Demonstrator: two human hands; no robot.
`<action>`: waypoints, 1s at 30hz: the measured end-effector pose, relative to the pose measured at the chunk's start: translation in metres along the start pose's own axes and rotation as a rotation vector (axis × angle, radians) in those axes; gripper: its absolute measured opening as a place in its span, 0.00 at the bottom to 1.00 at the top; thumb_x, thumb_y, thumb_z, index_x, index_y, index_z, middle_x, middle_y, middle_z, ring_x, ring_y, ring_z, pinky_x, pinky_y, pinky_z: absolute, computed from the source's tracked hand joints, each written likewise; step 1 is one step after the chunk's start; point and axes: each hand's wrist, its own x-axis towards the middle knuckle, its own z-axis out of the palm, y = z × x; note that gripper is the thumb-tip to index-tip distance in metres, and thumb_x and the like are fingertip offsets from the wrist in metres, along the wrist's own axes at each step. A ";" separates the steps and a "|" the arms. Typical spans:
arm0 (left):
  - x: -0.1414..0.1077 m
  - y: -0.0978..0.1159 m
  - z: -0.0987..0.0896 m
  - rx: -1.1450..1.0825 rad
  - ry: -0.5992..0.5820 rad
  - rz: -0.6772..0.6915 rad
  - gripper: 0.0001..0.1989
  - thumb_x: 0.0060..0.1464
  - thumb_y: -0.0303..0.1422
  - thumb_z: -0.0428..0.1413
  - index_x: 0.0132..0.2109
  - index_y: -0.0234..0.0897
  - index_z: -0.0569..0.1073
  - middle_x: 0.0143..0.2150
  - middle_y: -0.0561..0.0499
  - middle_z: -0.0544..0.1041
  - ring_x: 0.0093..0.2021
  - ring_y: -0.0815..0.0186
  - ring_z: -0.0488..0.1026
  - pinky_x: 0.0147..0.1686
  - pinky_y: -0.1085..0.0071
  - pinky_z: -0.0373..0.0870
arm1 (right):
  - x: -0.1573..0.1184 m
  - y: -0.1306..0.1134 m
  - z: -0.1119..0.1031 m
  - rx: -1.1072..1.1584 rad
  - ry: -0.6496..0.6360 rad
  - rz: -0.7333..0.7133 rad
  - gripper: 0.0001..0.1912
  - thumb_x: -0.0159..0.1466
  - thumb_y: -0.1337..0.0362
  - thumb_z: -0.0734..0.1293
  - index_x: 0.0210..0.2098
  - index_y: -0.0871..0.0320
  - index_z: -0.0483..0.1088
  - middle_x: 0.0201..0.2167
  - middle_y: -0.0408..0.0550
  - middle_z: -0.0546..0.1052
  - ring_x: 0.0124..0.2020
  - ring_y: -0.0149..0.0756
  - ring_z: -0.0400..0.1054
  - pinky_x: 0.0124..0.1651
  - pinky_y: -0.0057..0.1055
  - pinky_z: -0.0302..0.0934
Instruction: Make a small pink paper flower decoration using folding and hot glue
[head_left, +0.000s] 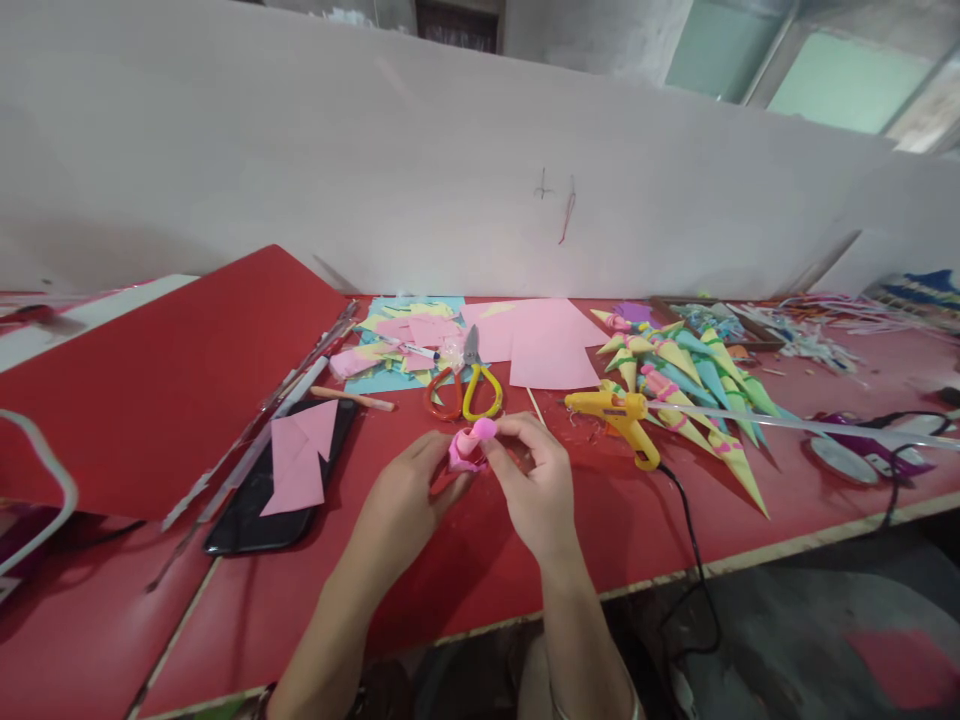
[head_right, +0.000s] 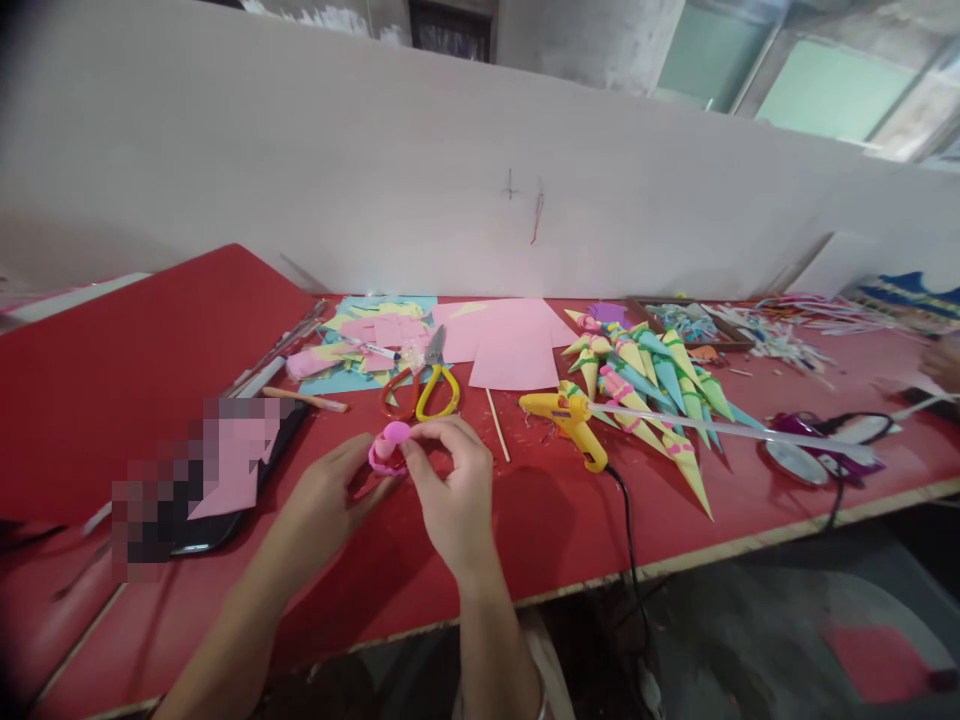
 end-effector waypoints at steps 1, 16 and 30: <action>0.000 0.000 0.000 -0.014 -0.007 -0.011 0.10 0.53 0.37 0.49 0.32 0.35 0.68 0.31 0.50 0.70 0.29 0.65 0.67 0.29 0.71 0.63 | 0.000 0.000 0.000 0.031 -0.010 0.010 0.04 0.57 0.69 0.65 0.29 0.57 0.72 0.28 0.44 0.71 0.32 0.31 0.66 0.35 0.26 0.62; -0.006 0.006 -0.011 -0.506 0.019 -0.188 0.11 0.50 0.40 0.52 0.31 0.37 0.71 0.22 0.55 0.64 0.25 0.69 0.62 0.25 0.76 0.61 | 0.002 0.010 -0.002 -0.048 -0.183 0.085 0.12 0.57 0.71 0.62 0.38 0.54 0.73 0.35 0.44 0.73 0.36 0.32 0.68 0.39 0.28 0.63; -0.012 -0.006 -0.001 -0.877 -0.015 -0.280 0.16 0.49 0.45 0.55 0.34 0.37 0.74 0.31 0.51 0.74 0.36 0.64 0.69 0.42 0.71 0.66 | -0.008 0.005 0.016 -0.295 -0.126 -0.228 0.12 0.60 0.74 0.60 0.37 0.57 0.71 0.37 0.49 0.72 0.40 0.35 0.68 0.43 0.30 0.63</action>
